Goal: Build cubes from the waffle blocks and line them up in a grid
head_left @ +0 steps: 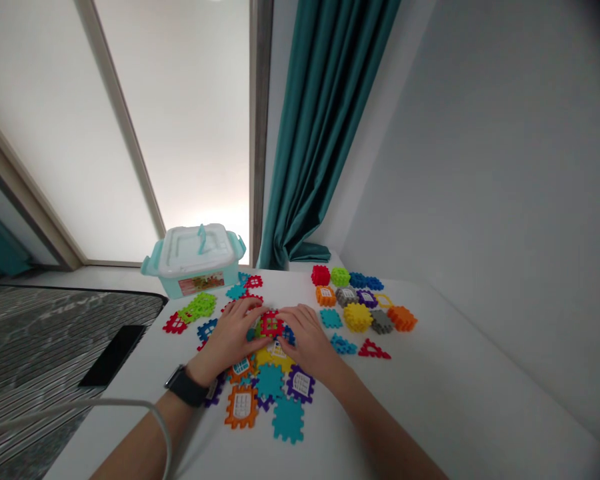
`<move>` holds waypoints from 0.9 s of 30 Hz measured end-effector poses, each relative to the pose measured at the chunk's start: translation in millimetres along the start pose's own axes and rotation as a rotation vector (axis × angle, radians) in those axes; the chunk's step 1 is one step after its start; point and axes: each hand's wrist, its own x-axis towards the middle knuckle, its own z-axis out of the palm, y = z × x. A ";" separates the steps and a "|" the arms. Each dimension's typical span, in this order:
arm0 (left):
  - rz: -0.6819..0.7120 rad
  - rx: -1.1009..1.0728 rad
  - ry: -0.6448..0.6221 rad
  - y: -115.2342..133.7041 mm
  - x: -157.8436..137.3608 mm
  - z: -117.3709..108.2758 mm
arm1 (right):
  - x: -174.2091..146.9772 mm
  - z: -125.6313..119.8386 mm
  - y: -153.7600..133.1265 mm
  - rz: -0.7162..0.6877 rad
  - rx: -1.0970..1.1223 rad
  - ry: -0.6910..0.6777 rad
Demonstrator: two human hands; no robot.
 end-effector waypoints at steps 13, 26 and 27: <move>0.054 -0.066 0.089 -3.8 -0.4 5.3 | -12.8 9.8 -0.9 0.069 0.162 0.115; 0.110 -0.199 0.151 -4.3 -2.2 12.2 | -15.3 6.8 7.3 0.042 0.242 0.135; 0.110 -0.210 0.141 -4.1 -2.6 12.8 | -15.3 6.5 7.4 0.041 0.247 0.135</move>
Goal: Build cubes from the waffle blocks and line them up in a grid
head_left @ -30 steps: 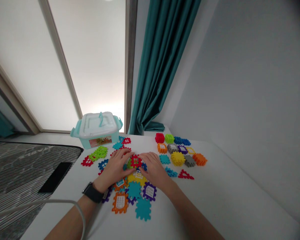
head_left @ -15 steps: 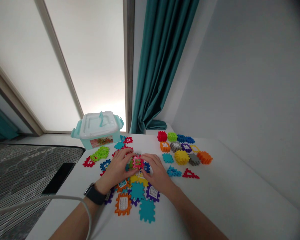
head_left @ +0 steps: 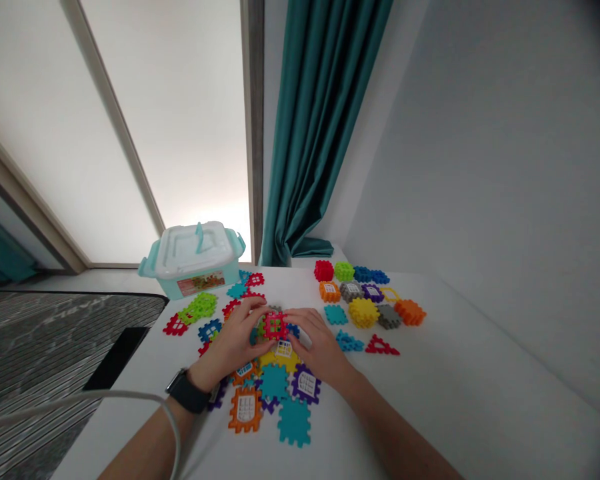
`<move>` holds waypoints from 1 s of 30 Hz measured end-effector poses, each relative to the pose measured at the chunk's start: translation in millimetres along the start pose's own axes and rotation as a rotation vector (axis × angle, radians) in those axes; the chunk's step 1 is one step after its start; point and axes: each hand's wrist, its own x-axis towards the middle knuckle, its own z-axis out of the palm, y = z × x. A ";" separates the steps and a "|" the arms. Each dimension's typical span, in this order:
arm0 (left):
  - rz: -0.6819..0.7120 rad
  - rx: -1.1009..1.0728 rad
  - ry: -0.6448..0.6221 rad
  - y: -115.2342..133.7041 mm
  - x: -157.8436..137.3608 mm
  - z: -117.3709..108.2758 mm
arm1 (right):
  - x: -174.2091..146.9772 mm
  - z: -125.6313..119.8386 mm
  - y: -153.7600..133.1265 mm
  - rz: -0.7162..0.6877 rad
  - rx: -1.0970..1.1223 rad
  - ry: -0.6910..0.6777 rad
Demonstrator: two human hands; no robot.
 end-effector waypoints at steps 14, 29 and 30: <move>-0.083 -0.125 -0.031 12.9 3.5 -8.1 | -0.2 -4.6 -7.0 -0.004 0.020 0.080; -0.191 -0.382 -0.216 22.2 7.4 -7.8 | 2.2 -7.4 -9.0 0.205 0.153 0.111; -0.184 -0.356 -0.213 22.0 7.3 -7.7 | 2.1 -7.0 -8.2 0.247 0.165 0.118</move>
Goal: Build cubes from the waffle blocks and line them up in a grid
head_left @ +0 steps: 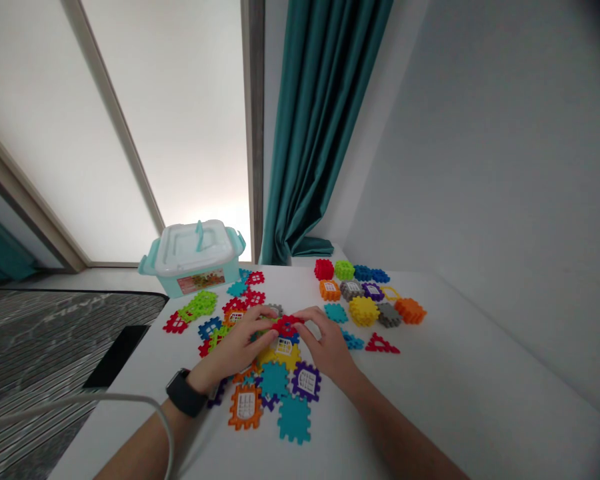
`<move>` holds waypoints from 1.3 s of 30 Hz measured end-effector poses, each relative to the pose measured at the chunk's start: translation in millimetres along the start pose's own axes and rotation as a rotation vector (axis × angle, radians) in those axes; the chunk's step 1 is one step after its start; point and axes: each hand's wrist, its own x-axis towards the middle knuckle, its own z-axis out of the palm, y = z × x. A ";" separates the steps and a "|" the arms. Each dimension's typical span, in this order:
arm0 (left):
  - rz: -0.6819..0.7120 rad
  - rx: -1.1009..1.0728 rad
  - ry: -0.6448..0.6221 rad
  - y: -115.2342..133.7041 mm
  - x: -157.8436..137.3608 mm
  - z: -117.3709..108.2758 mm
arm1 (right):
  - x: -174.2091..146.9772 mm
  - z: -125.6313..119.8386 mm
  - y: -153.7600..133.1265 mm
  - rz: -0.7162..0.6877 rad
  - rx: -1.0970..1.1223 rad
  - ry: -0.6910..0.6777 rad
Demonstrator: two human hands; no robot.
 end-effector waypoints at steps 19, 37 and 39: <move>0.157 0.405 0.190 -13.2 -2.1 -3.6 | -1.1 1.3 2.6 0.034 0.029 -0.078; 0.092 0.222 0.238 -14.9 -1.2 -5.3 | -1.5 -0.6 7.2 -0.117 -0.081 -0.116; 0.091 0.225 0.226 -15.2 -1.4 -5.7 | -1.7 -1.0 5.8 -0.139 -0.084 -0.105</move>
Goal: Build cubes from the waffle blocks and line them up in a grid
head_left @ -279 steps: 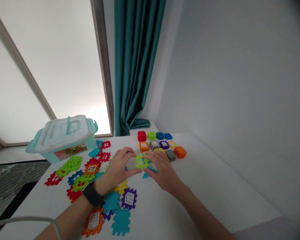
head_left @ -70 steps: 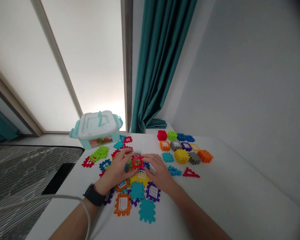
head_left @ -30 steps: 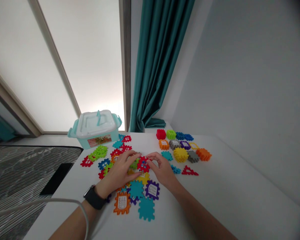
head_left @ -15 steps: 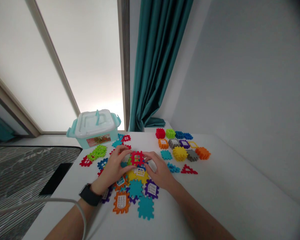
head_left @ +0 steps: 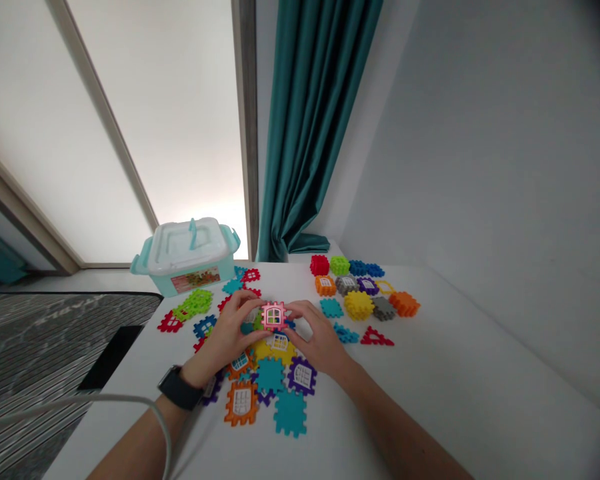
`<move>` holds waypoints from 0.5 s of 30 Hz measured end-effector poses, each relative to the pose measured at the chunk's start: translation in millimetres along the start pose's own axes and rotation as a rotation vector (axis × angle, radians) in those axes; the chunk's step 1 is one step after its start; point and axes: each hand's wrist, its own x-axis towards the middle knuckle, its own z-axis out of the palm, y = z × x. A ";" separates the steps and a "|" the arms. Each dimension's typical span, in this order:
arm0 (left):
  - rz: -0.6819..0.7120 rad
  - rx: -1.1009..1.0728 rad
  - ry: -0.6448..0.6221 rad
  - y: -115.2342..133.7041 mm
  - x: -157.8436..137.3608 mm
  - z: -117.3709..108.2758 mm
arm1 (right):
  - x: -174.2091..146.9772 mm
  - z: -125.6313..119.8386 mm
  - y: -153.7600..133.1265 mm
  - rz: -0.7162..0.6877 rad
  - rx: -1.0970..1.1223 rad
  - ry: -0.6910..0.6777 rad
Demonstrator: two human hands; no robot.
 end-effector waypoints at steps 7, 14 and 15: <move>-0.068 -0.041 -0.134 3.4 0.0 0.7 | 2.0 -1.2 -4.8 -0.113 -0.037 0.013; -0.093 -0.144 -0.152 7.8 3.4 -1.5 | 4.5 2.7 -2.5 0.287 0.190 0.111; -0.100 -0.162 -0.157 8.4 4.2 -2.2 | 5.4 2.9 -2.4 0.352 0.256 0.109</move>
